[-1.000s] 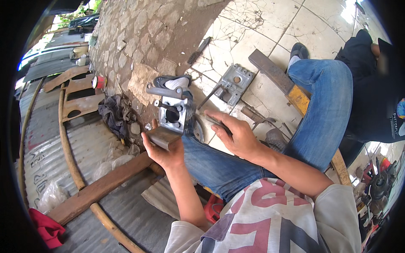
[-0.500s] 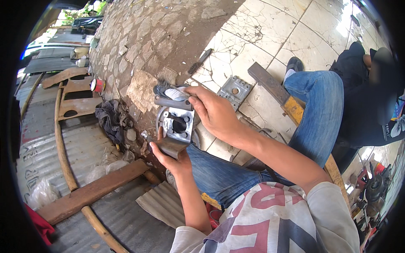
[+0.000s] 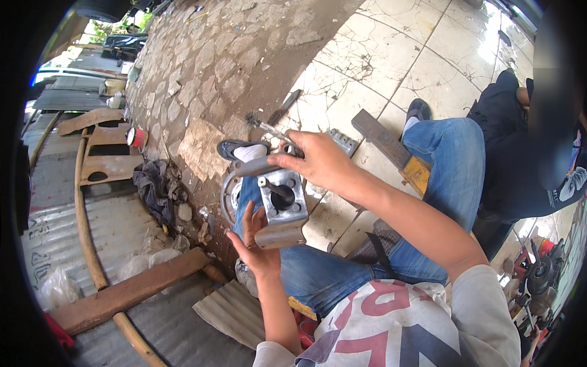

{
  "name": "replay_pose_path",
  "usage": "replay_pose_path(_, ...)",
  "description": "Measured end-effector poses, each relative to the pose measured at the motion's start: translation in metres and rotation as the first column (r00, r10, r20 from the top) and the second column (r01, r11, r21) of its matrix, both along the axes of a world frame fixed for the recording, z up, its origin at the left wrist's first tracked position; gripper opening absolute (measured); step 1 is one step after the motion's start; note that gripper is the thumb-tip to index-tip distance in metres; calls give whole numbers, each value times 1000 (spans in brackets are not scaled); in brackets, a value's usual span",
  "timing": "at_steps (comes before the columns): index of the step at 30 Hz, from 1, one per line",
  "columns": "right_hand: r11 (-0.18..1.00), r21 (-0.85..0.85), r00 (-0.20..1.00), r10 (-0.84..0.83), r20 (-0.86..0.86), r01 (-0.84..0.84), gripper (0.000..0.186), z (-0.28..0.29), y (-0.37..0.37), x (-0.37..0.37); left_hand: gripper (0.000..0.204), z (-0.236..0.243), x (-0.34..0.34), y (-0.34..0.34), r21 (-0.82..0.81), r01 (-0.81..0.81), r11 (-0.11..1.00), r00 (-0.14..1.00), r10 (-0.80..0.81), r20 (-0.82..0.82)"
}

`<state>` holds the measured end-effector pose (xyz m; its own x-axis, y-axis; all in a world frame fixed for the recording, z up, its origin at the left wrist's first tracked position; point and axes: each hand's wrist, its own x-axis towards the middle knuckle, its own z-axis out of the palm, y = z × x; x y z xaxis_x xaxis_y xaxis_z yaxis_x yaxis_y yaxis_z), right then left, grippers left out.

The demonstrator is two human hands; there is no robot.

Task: The person sits on the floor and uses a metal rod to scrape and clean the interior surfaces of a metal mechanical housing. They repeatedly insert the rod into openings, rotate the housing, and scrape different internal areas.

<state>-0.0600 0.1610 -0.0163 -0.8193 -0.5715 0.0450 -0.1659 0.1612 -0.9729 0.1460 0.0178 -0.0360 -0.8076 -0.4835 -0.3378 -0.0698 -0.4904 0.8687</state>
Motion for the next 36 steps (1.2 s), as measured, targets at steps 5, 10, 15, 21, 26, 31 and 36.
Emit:
replay_pose_path(5,987,116,993,112,28,-115,40,4,-3,-1,91,-11,-30,-19,-268,198,943,980,-190,57)
replay_pose_path(10,975,126,982,186,-2,-184,41,-10,-7,-6,103,-1,-41,-38,-113,412,904,911,-407,70)
replay_pose_path(15,964,80,966,247,73,-253,51,-10,-5,-13,117,-22,-31,-51,-206,438,875,898,-435,64)
replay_pose_path(21,961,89,964,265,-14,-263,55,-15,-6,-15,129,-3,-48,-35,-454,414,789,907,-399,133)
replay_pose_path(26,970,62,970,240,-46,-237,54,-16,-6,-22,116,-7,-54,-20,-611,273,743,962,-206,178)
replay_pose_path(31,998,59,973,1,-231,13,65,-12,0,-25,115,-9,-56,-13,-651,238,721,963,-86,256)
replay_pose_path(36,998,56,986,-23,-168,32,66,-1,11,-22,94,1,-73,-6,-645,144,750,985,-45,168)
